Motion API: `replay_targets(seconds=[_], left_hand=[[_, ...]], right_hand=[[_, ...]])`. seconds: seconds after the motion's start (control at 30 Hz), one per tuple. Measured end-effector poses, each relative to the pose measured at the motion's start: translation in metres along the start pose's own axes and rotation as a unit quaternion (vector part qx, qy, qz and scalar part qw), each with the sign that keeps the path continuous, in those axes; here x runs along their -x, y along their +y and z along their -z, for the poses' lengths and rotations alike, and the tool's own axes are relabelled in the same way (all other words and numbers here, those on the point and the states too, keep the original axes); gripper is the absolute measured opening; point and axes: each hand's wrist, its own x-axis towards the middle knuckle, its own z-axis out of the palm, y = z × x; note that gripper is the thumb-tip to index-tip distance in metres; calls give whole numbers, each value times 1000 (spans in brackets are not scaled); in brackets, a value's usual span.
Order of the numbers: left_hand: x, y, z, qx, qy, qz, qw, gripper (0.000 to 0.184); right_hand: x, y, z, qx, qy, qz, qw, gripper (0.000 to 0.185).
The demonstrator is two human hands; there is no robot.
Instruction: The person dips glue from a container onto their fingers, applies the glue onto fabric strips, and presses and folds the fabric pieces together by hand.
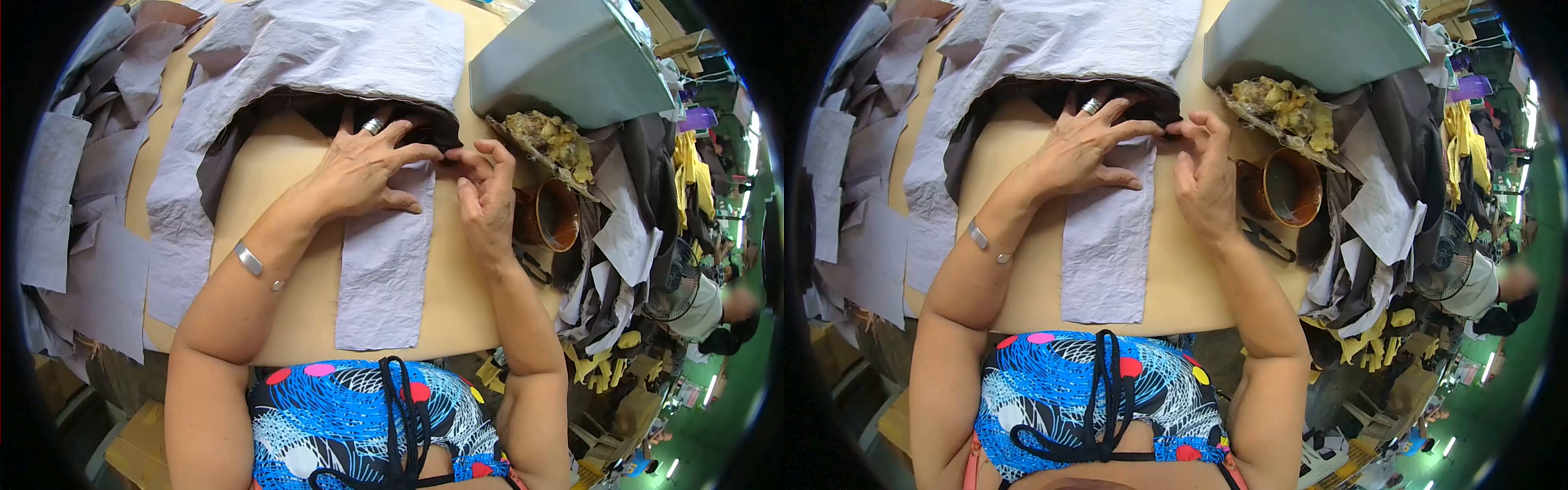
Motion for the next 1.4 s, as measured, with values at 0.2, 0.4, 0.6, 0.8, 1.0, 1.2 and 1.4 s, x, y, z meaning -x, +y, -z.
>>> replay_targets(seconds=[0.2,0.4,0.6,0.8,1.0,1.2,1.4], left_hand=[[-2,-2,-1,38,-31,29,998,81],[-2,-3,-1,51,-30,28,998,84],[-1,-5,0,72,-33,31,996,85],[-1,-9,2,52,-34,12,998,60],[0,-13,-9,21,-3,5,1000,46],[-1,-8,-4,34,-22,31,999,42],[0,-9,-7,13,-4,32,999,42]], right_hand=[[4,-4,3,201,-79,159,963,33],[-1,5,-1,247,-106,134,954,30],[0,3,-2,210,-86,133,965,25],[8,7,10,178,-131,71,973,28],[8,2,5,283,-140,178,932,34],[9,-7,8,249,-180,136,942,32],[33,1,16,285,-204,198,916,33]])
